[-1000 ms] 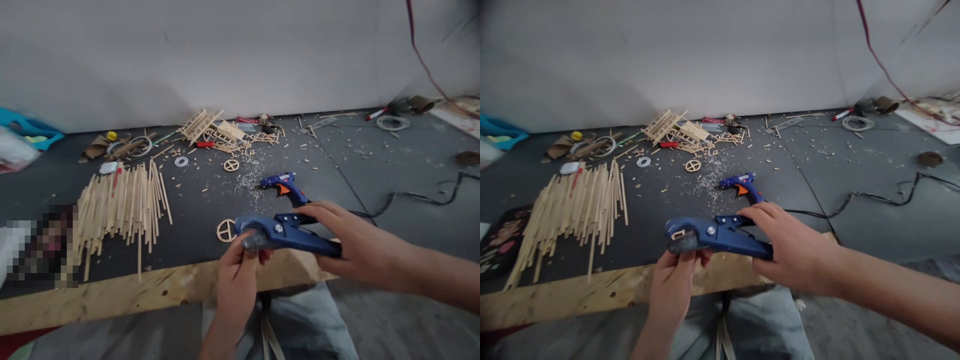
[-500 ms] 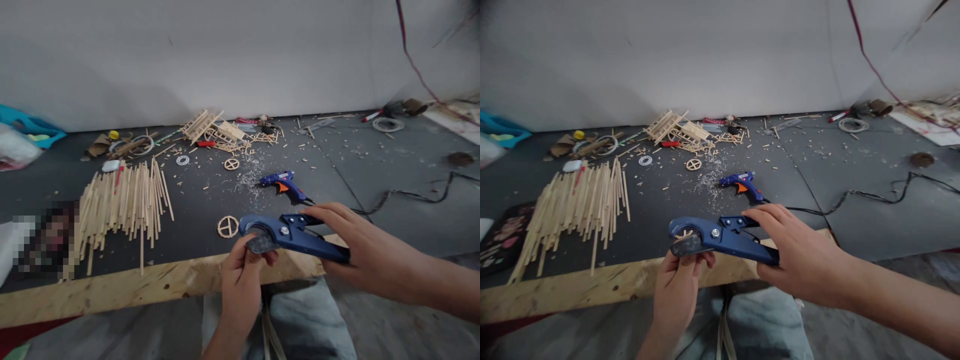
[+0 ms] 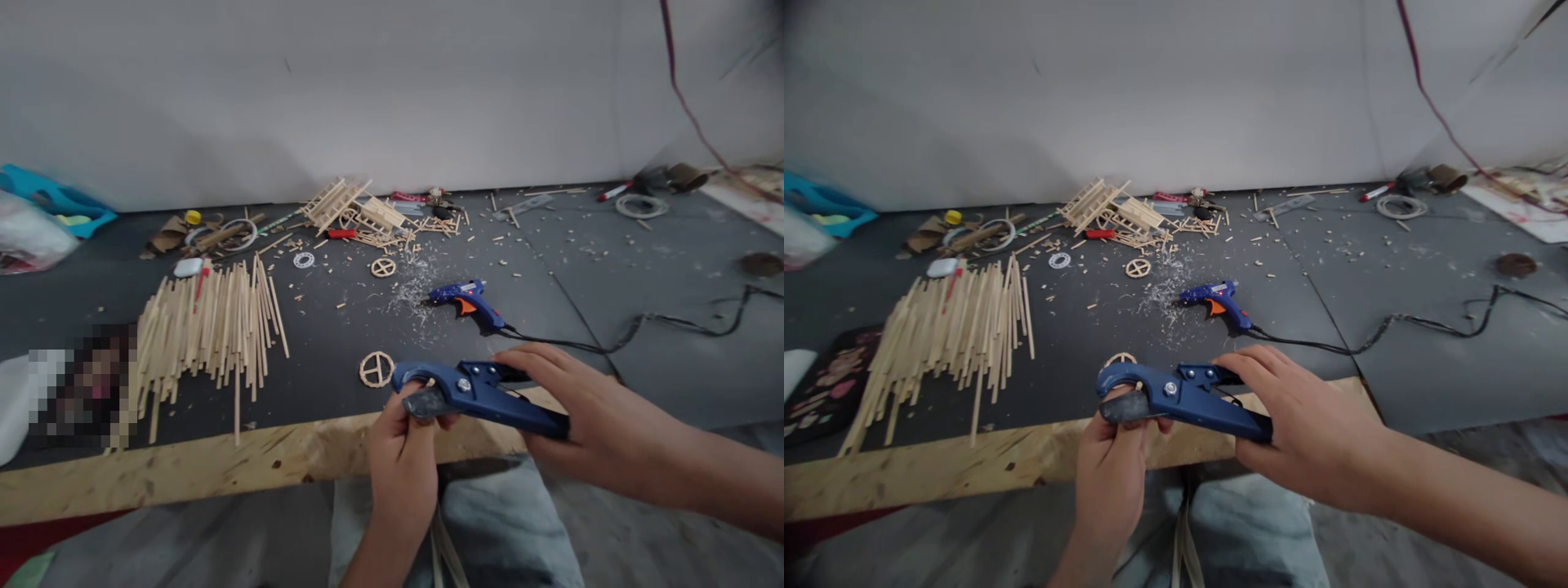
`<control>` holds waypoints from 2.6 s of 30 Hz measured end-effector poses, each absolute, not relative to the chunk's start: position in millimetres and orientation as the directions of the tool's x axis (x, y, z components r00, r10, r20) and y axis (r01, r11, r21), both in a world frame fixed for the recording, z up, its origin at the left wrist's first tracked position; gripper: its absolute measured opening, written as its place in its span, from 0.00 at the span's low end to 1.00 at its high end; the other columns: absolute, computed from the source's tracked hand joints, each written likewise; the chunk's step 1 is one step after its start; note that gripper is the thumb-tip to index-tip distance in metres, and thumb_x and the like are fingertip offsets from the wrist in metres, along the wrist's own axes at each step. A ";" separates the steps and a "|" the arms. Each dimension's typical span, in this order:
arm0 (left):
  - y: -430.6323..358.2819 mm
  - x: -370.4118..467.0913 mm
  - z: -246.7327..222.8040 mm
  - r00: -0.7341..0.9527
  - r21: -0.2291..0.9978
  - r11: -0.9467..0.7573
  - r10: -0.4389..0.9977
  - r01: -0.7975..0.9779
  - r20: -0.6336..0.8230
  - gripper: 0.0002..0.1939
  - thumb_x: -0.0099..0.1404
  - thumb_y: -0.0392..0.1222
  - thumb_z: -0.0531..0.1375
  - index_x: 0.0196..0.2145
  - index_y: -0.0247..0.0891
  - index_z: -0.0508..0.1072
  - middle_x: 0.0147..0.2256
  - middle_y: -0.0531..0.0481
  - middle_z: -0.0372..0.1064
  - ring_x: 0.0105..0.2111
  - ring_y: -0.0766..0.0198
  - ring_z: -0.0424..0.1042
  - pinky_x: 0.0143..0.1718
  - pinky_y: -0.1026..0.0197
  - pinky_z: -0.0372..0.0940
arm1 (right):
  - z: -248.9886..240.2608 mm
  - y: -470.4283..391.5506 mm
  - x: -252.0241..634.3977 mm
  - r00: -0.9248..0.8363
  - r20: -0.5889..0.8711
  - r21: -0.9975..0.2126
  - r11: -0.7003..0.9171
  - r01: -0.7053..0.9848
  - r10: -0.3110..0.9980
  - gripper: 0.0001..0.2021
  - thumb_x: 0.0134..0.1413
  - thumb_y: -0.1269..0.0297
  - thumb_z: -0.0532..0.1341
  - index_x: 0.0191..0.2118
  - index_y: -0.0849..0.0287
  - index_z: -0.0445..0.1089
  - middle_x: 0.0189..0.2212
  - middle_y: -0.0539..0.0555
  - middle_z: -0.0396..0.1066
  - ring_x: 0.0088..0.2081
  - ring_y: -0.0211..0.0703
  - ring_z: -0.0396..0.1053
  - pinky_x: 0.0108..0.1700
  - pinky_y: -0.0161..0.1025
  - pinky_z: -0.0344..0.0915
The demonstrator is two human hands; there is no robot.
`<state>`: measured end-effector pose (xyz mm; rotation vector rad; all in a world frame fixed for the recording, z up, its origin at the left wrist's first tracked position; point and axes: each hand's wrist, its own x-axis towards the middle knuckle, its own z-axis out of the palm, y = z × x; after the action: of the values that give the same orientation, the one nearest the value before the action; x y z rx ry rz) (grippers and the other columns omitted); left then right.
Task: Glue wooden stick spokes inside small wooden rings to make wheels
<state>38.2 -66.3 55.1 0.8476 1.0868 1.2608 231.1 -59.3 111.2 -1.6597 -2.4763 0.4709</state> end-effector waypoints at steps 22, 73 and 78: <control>-60.0 31.7 58.1 -0.009 0.953 0.185 0.981 -0.239 -0.193 0.16 0.64 0.49 0.55 0.25 0.35 0.70 0.21 0.53 0.66 0.24 0.68 0.64 0.29 0.66 0.58 | 104.2 -55.1 225.1 -0.348 -0.227 -0.489 0.203 0.849 0.909 0.30 0.43 0.70 0.57 0.56 0.52 0.57 0.51 0.53 0.64 0.51 0.46 0.64 0.52 0.41 0.61; -15.4 -49.0 10.9 -0.078 0.746 -0.104 0.976 0.657 0.205 0.14 0.63 0.48 0.55 0.40 0.40 0.75 0.38 0.46 0.72 0.40 0.58 0.67 0.42 0.56 0.61 | 59.1 47.2 357.5 0.205 -0.090 -0.016 -0.207 0.978 0.975 0.32 0.53 0.40 0.47 0.39 0.70 0.68 0.33 0.73 0.69 0.33 0.54 0.68 0.30 0.44 0.54; -10.8 -49.0 6.8 0.074 0.620 -0.198 0.973 0.759 0.221 0.11 0.62 0.47 0.56 0.37 0.44 0.77 0.38 0.47 0.70 0.41 0.57 0.66 0.45 0.51 0.60 | 40.1 51.8 360.9 0.283 -0.015 -0.022 -0.283 0.959 0.959 0.33 0.51 0.40 0.51 0.44 0.70 0.68 0.40 0.79 0.67 0.43 0.68 0.66 0.37 0.53 0.55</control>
<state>-49.0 -10.8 6.8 2.0160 1.7242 0.8637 360.9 51.8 40.1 -2.5086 -1.8757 0.0395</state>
